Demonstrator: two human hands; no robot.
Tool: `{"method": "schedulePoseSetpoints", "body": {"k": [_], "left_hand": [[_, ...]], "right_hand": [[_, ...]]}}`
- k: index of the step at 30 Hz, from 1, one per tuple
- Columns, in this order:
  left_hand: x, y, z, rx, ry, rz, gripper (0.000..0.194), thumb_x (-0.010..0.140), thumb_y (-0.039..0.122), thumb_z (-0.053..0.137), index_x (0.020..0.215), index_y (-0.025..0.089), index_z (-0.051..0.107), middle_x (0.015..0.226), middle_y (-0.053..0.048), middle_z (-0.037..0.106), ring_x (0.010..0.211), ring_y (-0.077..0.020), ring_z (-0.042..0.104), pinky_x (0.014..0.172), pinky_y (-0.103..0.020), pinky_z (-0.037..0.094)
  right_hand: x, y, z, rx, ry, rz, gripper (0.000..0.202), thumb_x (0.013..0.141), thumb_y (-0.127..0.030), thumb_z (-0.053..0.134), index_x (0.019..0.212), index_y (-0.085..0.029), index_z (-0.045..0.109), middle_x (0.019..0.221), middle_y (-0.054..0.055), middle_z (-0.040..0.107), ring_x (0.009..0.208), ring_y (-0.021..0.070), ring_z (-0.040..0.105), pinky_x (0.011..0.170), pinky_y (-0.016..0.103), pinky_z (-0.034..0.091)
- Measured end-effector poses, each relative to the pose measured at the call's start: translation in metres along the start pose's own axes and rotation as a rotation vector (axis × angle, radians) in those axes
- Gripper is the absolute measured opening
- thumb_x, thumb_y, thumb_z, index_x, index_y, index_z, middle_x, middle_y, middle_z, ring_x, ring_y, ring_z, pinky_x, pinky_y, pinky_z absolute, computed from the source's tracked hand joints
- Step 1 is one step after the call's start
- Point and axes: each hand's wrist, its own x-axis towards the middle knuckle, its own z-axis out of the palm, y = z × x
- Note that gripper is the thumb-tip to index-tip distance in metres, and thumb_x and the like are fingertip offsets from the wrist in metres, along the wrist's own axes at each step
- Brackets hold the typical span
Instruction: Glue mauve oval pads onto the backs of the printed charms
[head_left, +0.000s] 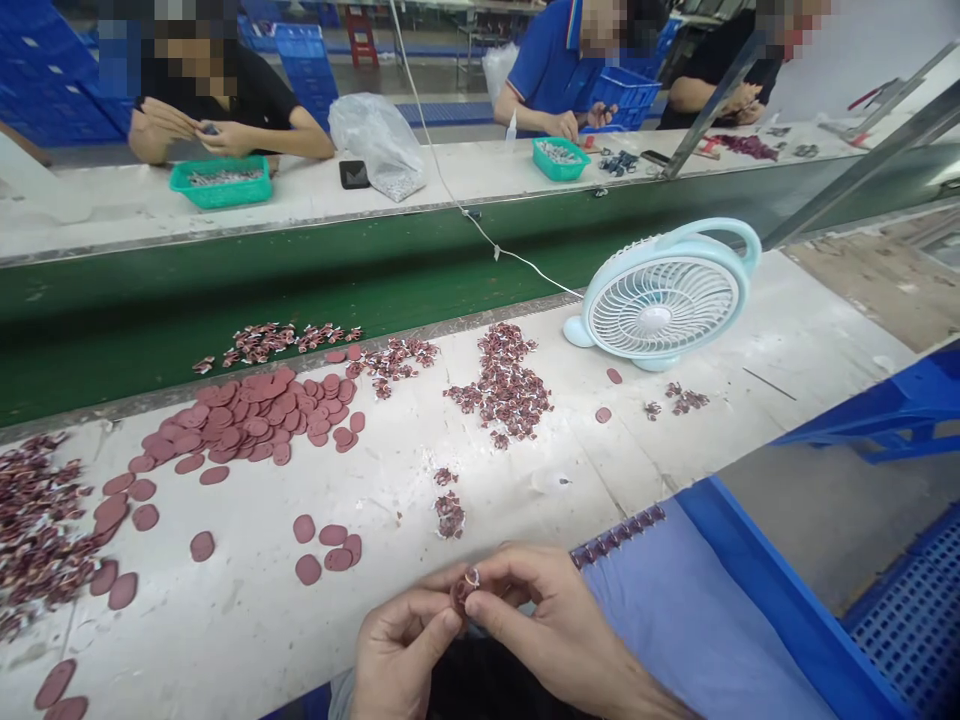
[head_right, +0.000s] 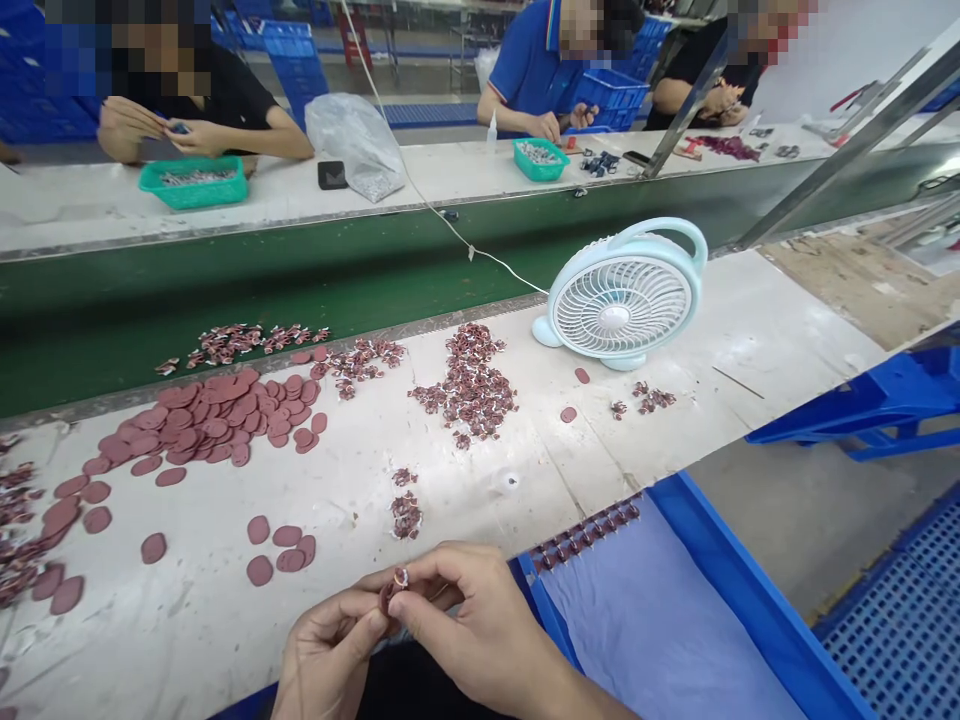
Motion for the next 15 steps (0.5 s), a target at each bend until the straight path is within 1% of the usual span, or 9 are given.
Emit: {"method": "schedulePoseSetpoints", "body": {"k": [2,5,9,12,14,15], "left_hand": [[-0.001,0.001,0.001,-0.003,0.009,0.002,0.019,0.063,0.048,0.092,0.060,0.032,0.081,0.100,-0.006,0.089,0.102,-0.0373,0.080,0.095,-0.050,0.066],[-0.003,0.003,0.005,-0.005,0.013,0.007,0.019,0.063,0.047,0.093,0.060,0.032,0.081,0.100,-0.007,0.089,0.102,-0.0384,0.080,0.093,-0.051,0.067],[-0.002,0.003,0.016,-0.012,0.078,0.042,0.019,0.061,0.047,0.093,0.060,0.031,0.081,0.098,-0.007,0.088,0.099,-0.0365,0.080,0.088,-0.045,0.069],[0.001,-0.005,0.018,0.017,0.095,0.053,0.019,0.060,0.050,0.093,0.062,0.033,0.082,0.101,-0.005,0.089,0.099,-0.0361,0.081,0.089,-0.043,0.069],[0.001,-0.013,0.011,0.068,0.079,0.077,0.018,0.059,0.052,0.092,0.066,0.037,0.084,0.107,-0.003,0.088,0.108,-0.0403,0.078,0.095,-0.048,0.067],[0.001,-0.016,0.005,0.103,0.056,0.090,0.018,0.060,0.053,0.090,0.071,0.040,0.085,0.112,-0.001,0.088,0.115,-0.0431,0.075,0.097,-0.051,0.066]], "right_hand": [[-0.001,0.006,0.001,0.040,0.010,0.006,0.015,0.067,-0.029,0.089,0.077,-0.040,0.084,0.070,-0.008,0.082,0.054,0.0152,0.072,0.046,0.024,0.056],[-0.001,0.019,0.003,0.177,0.002,0.056,0.018,0.062,-0.031,0.091,0.075,-0.040,0.083,0.066,-0.009,0.080,0.054,0.0141,0.072,0.047,0.023,0.056],[0.000,0.029,0.004,0.310,-0.013,0.118,0.018,0.061,-0.034,0.092,0.075,-0.038,0.082,0.066,-0.009,0.080,0.058,0.0145,0.073,0.053,0.025,0.058],[-0.004,0.029,0.001,0.368,-0.024,0.155,0.014,0.070,-0.034,0.089,0.082,-0.032,0.083,0.075,-0.004,0.082,0.064,0.0138,0.074,0.060,0.024,0.060],[-0.012,0.030,-0.006,0.448,-0.038,0.186,0.014,0.075,-0.033,0.086,0.088,-0.029,0.082,0.079,-0.002,0.082,0.067,0.0137,0.074,0.060,0.023,0.060],[-0.018,0.032,-0.013,0.480,-0.035,0.197,0.017,0.076,-0.035,0.087,0.089,-0.027,0.080,0.079,0.000,0.081,0.069,0.0147,0.074,0.059,0.023,0.060]]}}
